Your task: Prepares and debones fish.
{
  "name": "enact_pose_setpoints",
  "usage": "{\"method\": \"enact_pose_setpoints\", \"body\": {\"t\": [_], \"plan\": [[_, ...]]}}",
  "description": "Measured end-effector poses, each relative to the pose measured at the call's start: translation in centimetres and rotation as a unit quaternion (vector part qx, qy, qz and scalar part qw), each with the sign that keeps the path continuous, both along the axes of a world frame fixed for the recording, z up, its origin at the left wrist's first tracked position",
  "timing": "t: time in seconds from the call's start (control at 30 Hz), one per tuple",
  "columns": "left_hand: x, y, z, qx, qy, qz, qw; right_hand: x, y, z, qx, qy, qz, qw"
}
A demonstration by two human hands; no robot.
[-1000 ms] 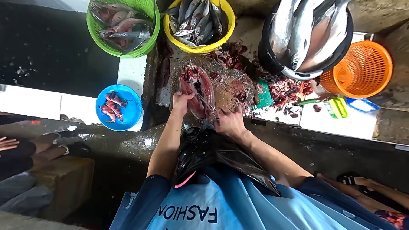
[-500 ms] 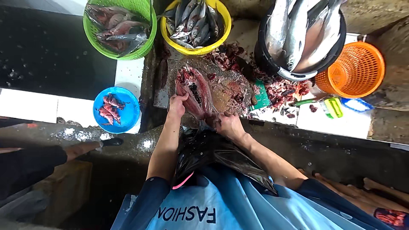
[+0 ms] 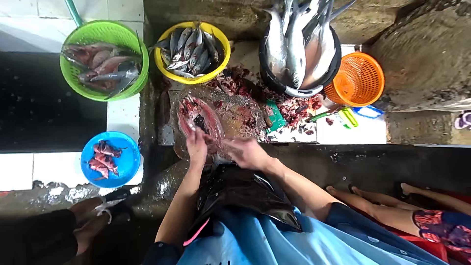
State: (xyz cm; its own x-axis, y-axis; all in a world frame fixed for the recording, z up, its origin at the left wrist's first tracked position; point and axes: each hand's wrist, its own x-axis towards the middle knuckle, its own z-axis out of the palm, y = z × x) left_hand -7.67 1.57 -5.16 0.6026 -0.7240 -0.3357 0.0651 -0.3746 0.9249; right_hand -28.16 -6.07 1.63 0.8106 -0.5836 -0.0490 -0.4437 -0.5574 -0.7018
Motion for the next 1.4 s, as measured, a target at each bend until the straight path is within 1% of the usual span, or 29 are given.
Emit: {"method": "enact_pose_setpoints", "body": {"t": [0.03,0.07,0.1,0.13,0.17,0.2,0.23,0.3,0.37,0.4,0.5,0.57,0.63,0.7,0.77,0.83,0.9,0.97,1.07,1.13,1.2,1.27,1.33,1.4], "plan": [[0.8,0.1,0.1,-0.028,0.027,0.037,0.999,-1.5,-1.9,-0.2,-0.038,-0.072,-0.079,0.994],[1.7,0.3,0.3,-0.054,0.045,0.069,0.995,-3.2,-4.6,-1.0,-0.061,-0.083,-0.171,0.980],[2.5,0.5,0.4,-0.067,0.061,0.096,0.991,-4.9,-7.8,-2.3,-0.064,-0.032,-0.264,0.962],[3.2,1.0,0.5,-0.068,0.072,0.112,0.989,-6.5,-10.9,-4.3,-0.038,0.048,-0.342,0.938],[3.8,1.6,0.5,-0.061,0.080,0.125,0.987,-7.8,-13.5,-6.5,0.005,0.124,-0.386,0.914],[4.3,2.0,0.4,-0.053,0.083,0.139,0.985,-8.9,-15.5,-8.8,0.041,0.181,-0.390,0.902],[4.6,2.4,0.2,-0.047,0.084,0.150,0.984,-9.6,-16.9,-10.9,0.061,0.224,-0.373,0.898],[4.9,3.2,0.1,-0.035,0.082,0.163,0.983,-9.9,-18.3,-14.1,0.082,0.292,-0.325,0.896],[4.8,3.8,0.4,-0.029,0.075,0.166,0.983,-9.3,-18.6,-15.6,0.080,0.326,-0.282,0.899],[4.8,4.1,0.4,-0.029,0.070,0.170,0.983,-8.7,-18.6,-15.6,0.072,0.345,-0.266,0.897],[4.9,4.8,0.4,-0.028,0.063,0.187,0.980,-6.5,-18.6,-13.8,0.070,0.415,-0.264,0.868],[5.0,5.0,0.3,-0.014,0.041,0.183,0.982,-6.5,-18.9,-12.4,0.084,0.417,-0.285,0.859],[5.3,4.9,0.2,0.030,-0.020,0.156,0.987,-7.4,-19.4,-11.2,0.097,0.389,-0.311,0.862],[5.7,5.0,0.0,0.120,-0.115,0.093,0.982,-8.3,-19.0,-9.5,0.123,0.361,-0.333,0.863],[5.8,4.7,0.4,0.189,-0.184,0.023,0.964,-10.0,-17.5,-7.9,0.153,0.310,-0.344,0.873],[5.7,4.2,0.9,0.216,-0.207,-0.021,0.954,-11.8,-14.2,-6.7,0.104,0.259,-0.337,0.899],[5.3,3.8,1.0,0.245,-0.200,-0.058,0.947,-12.2,-10.7,-5.1,0.073,0.197,-0.341,0.916],[4.7,3.4,1.1,0.288,-0.179,-0.100,0.935,-11.0,-8.3,-3.1,0.098,0.152,-0.339,0.923],[3.4,3.2,0.4,0.354,-0.192,-0.143,0.904,-7.6,-4.7,-0.6,0.072,0.171,-0.260,0.948],[3.0,3.1,-0.2,0.380,-0.202,-0.155,0.889,-4.6,-2.8,0.6,0.100,0.213,-0.180,0.955],[2.8,3.6,-0.7,0.385,-0.204,-0.155,0.887,-1.6,-0.4,1.2,0.127,0.290,-0.100,0.943],[2.9,3.8,-1.0,0.380,-0.207,-0.149,0.889,0.7,1.1,1.2,0.120,0.363,-0.027,0.924],[2.9,3.9,-0.9,0.379,-0.204,-0.146,0.891,1.9,2.0,0.7,0.096,0.408,0.014,0.908],[3.0,3.7,-0.8,0.386,-0.197,-0.147,0.889,2.6,2.4,0.0,0.073,0.430,0.029,0.899]]}}
